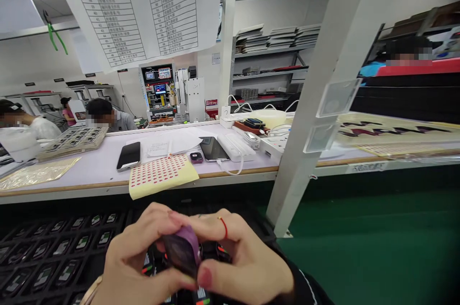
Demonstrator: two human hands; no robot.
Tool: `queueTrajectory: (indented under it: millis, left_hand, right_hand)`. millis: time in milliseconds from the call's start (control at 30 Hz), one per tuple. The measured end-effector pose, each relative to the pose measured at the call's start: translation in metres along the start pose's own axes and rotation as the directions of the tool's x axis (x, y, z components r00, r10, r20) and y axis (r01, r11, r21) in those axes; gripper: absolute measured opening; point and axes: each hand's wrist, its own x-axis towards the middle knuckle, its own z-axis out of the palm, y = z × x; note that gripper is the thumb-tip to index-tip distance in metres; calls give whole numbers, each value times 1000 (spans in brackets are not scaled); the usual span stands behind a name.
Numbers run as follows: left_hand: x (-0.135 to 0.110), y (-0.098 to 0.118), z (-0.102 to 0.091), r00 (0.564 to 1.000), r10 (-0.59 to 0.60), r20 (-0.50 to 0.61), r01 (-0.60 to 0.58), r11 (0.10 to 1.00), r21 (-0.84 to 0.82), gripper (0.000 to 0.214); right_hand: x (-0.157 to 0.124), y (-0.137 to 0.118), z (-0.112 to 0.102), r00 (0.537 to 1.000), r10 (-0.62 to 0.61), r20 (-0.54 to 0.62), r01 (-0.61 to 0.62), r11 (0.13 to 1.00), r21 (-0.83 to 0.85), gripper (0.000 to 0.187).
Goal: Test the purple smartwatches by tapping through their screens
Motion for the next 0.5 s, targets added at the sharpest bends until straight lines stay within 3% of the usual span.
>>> queueTrajectory:
  millis: [100,233,333,500]
  left_hand:
    - [3,13,9,993,99,-71,-87,984,153,45]
    - [0,10,19,975,188,-117,-131,916,380,49]
    - [-2,1,22,979,161,-125,-98,911,399,50]
    - [-6,-5,14,987,17,-159,25,966,259,51]
  right_hand:
    - [-6,-2,9,988,-65,-142,47,991,-126,41]
    - [-4,4,14,932,14,-363,-87,979,-184,35]
    - [1,4,7,951,63,-303,-99,989,-107,32]
    - [0,-4,-5,987,155,-48,-151,986,72,44]
